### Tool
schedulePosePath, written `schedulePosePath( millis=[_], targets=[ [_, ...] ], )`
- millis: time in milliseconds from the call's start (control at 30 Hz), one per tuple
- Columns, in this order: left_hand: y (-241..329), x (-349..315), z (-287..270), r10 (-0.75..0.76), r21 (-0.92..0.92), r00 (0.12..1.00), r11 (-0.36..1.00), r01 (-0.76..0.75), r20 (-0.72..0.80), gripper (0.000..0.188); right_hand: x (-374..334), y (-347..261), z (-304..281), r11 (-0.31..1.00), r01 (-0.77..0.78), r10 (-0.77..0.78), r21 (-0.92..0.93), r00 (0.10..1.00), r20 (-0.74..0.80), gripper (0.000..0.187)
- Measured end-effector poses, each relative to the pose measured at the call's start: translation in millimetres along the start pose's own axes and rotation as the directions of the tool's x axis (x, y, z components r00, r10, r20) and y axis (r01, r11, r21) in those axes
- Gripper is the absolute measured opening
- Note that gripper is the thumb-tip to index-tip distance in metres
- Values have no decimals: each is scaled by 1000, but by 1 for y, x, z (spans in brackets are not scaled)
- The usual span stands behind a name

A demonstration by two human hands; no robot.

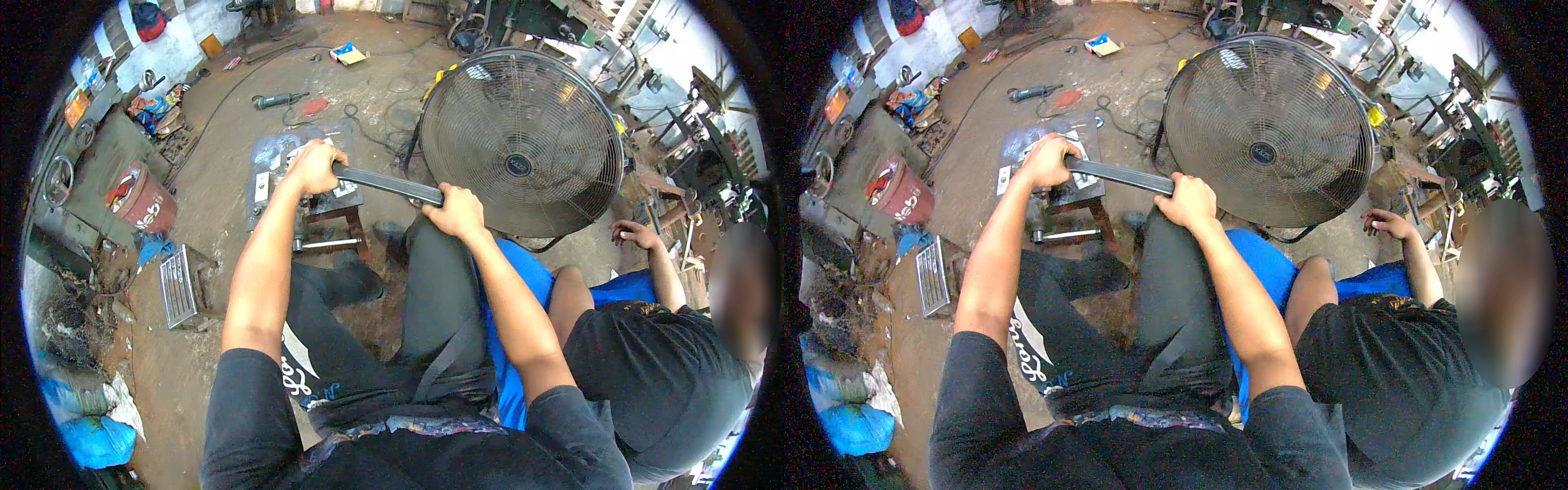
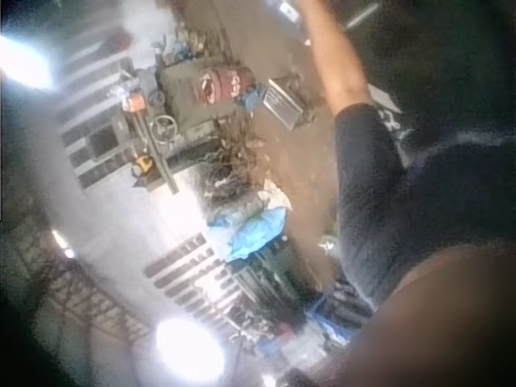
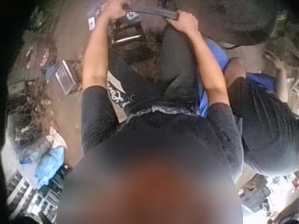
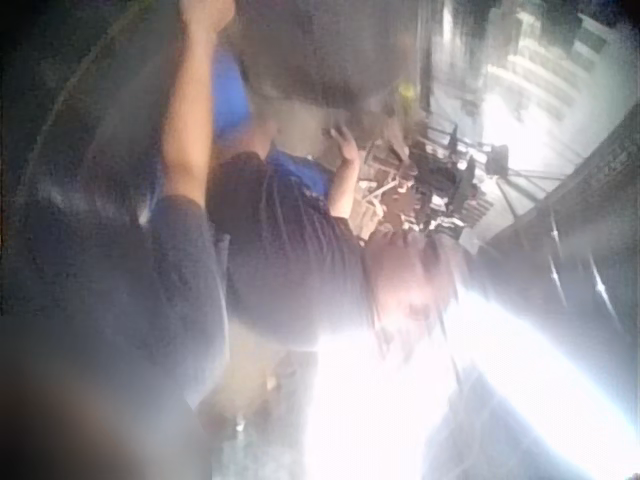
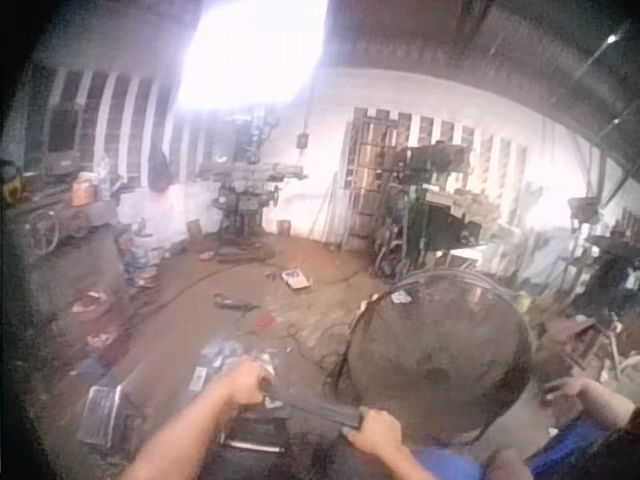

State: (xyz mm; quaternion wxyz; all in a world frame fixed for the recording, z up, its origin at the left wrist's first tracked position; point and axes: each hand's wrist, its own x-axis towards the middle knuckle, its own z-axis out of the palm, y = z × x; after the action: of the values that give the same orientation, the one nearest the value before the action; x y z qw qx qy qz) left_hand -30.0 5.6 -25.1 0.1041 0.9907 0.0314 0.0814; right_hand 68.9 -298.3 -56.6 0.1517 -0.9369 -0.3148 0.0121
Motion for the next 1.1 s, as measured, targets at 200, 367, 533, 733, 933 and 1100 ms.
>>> schedulePosePath(
  millis=[200, 367, 533, 733, 933, 1100],
  targets=[
    [-2, -1, 3, 4, -16, 1000, 1000, -3, 2, 41, 0, 2, 8, 1000, -6, 6, -18, 999, -40, 40],
    [0, -4, 4, -8, 14, 999, 1000, 8, -47, 42, 3, 6, -1, 998, 19, -16, -55, 998, 56, 44],
    [4, -5, 6, 44, 160, 997, 986, -55, 70, 65, 30, 21, -16, 988, 149, -151, 31, 940, 305, 54],
    [6, -1, 4, -9, 134, 995, 991, -4, 99, 46, 59, 39, -19, 882, -149, -244, 446, 668, 704, 19],
    [14, -7, 0, 64, 126, 998, 990, -66, 22, 35, 41, 32, 15, 994, 79, -100, 78, 939, 330, 46],
    [16, -6, -1, 74, 123, 997, 989, -77, 30, 33, 20, 21, 21, 994, -62, 41, 93, 978, 206, 35]
  ],
)
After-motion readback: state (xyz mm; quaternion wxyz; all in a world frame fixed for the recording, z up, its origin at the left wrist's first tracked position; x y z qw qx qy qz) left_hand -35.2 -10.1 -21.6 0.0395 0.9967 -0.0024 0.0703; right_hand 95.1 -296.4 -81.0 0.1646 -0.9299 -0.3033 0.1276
